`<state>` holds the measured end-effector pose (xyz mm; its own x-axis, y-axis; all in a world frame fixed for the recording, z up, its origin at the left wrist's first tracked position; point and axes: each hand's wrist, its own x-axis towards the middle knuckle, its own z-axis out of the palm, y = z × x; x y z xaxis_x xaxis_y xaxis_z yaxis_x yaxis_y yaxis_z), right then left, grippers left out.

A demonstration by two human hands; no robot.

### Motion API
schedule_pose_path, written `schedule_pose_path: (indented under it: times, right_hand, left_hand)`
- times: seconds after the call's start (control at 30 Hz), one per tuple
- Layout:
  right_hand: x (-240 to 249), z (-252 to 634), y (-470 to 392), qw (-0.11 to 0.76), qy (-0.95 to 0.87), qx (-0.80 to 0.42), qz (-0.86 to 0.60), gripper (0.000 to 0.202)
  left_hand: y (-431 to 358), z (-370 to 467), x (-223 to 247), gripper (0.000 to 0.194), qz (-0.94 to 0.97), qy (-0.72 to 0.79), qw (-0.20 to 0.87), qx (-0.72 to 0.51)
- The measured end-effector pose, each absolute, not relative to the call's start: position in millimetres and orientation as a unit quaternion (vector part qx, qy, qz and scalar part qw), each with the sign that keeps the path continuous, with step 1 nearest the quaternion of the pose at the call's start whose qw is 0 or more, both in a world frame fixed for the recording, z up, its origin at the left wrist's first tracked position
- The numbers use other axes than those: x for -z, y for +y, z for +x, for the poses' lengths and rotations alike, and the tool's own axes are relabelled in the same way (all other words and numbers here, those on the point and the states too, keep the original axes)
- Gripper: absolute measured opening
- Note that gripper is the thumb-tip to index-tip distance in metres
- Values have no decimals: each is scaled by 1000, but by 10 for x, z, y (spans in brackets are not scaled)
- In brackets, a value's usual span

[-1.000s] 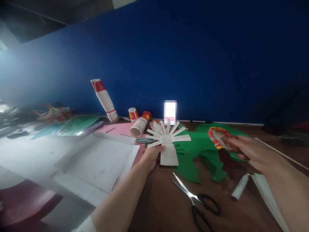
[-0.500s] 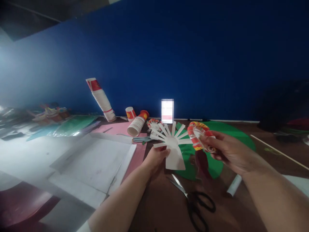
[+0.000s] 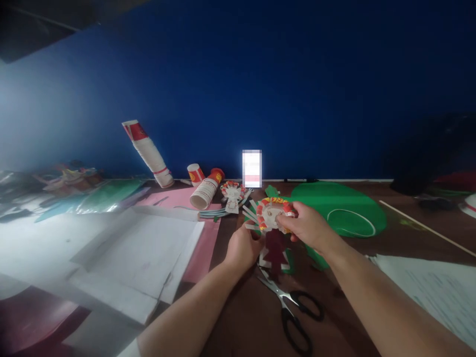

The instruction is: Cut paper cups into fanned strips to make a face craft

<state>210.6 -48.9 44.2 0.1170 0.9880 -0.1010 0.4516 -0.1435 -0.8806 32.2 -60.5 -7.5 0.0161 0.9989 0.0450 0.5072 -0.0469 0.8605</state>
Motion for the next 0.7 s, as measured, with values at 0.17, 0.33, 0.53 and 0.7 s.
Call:
schedule_pose_path:
  times: [0.17, 0.33, 0.53, 0.7]
  right_hand:
    - [-325, 2112, -434, 337, -562, -342, -674, 20]
    - [-292, 2125, -425, 325, -567, -316, -688, 20]
    - [-281, 2077, -439, 309, -572, -309, -694, 18]
    - [-276, 2032, -444, 293, -579, -298, -700, 16]
  left_hand:
    - [-623, 286, 79, 22, 634, 603, 301, -379]
    - [-605, 141, 51, 37, 609, 598, 332, -402]
    - [-613, -127, -130, 25, 670, 632, 270, -281]
    - [-705, -116, -299, 18, 802, 513, 262, -159]
